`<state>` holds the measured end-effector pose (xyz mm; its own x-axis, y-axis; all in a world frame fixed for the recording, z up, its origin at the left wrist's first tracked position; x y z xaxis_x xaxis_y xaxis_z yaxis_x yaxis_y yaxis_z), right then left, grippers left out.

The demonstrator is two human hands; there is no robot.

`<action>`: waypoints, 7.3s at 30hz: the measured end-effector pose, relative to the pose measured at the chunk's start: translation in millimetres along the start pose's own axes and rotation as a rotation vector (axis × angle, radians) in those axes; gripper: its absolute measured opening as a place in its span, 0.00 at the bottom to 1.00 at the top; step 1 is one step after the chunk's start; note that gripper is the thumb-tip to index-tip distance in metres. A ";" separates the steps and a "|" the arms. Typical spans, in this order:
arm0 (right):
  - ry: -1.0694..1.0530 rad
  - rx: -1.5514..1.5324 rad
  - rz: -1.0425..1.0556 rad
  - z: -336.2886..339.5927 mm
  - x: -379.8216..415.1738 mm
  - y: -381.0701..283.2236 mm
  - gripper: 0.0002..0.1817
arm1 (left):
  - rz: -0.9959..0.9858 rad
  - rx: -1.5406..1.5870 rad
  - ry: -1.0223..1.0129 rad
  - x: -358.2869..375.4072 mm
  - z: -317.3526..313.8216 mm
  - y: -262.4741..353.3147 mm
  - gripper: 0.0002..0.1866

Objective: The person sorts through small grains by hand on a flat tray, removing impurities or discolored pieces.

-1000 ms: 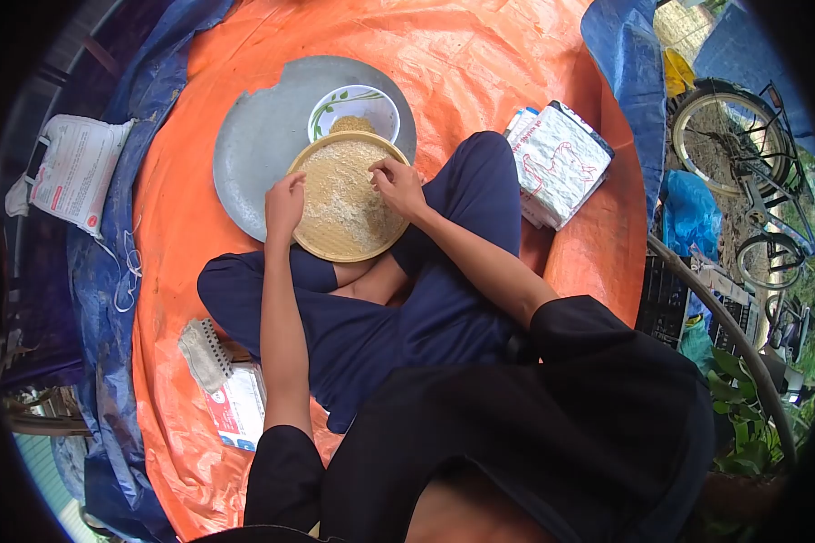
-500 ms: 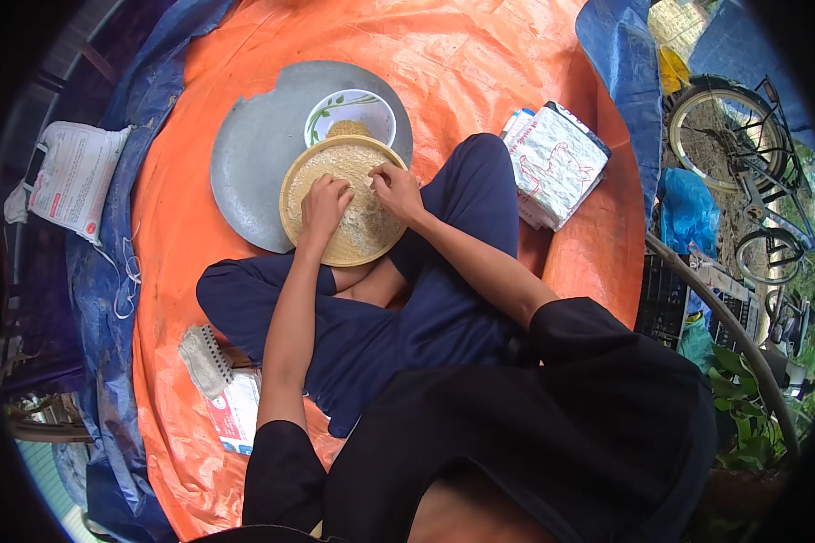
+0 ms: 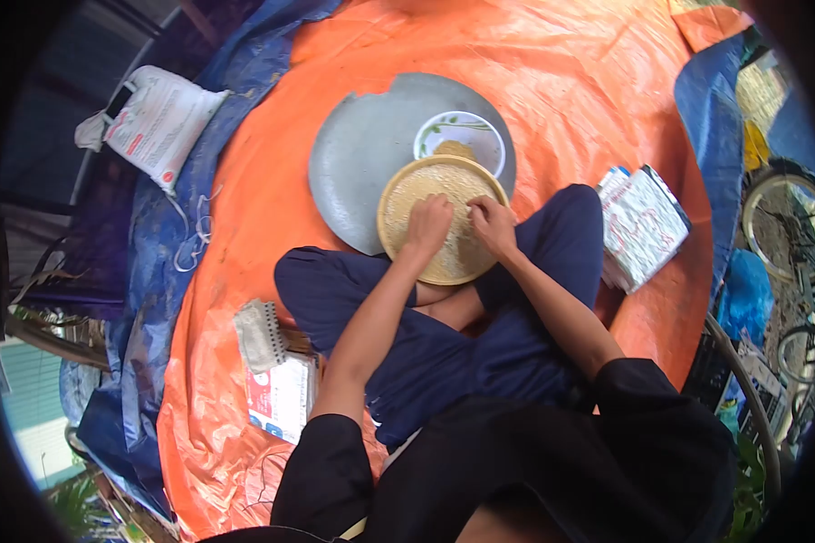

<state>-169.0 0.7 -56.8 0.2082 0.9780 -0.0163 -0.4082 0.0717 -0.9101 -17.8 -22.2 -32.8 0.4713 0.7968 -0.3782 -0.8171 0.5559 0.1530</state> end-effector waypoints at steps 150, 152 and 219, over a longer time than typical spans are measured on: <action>-0.475 -0.954 -0.889 33.0 11.9 -0.6 0.13 | 0.632 0.310 -0.159 17.1 22.2 -92.2 0.25; -0.469 -0.950 -0.891 33.4 11.8 -2.2 0.12 | 0.639 0.310 -0.159 17.2 24.2 -92.0 0.25; -0.383 -0.956 -0.881 34.1 11.2 7.6 0.13 | 0.165 0.198 -0.332 13.7 10.2 17.5 0.16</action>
<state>-200.1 18.9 -49.8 -0.2442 0.6822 0.6891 0.5359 0.6872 -0.4905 -22.2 0.8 -26.0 0.4470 0.8942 -0.0241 -0.8264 0.4231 0.3716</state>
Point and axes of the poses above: each hand's wrist, its own x-axis away from the middle knuckle, its own z-axis out of the back of the hand, y = z × x, the point moved 2 cm from there along -x, towards the middle knuckle, and after that the axes turned 5 degrees about y, right-handed, at the moved point
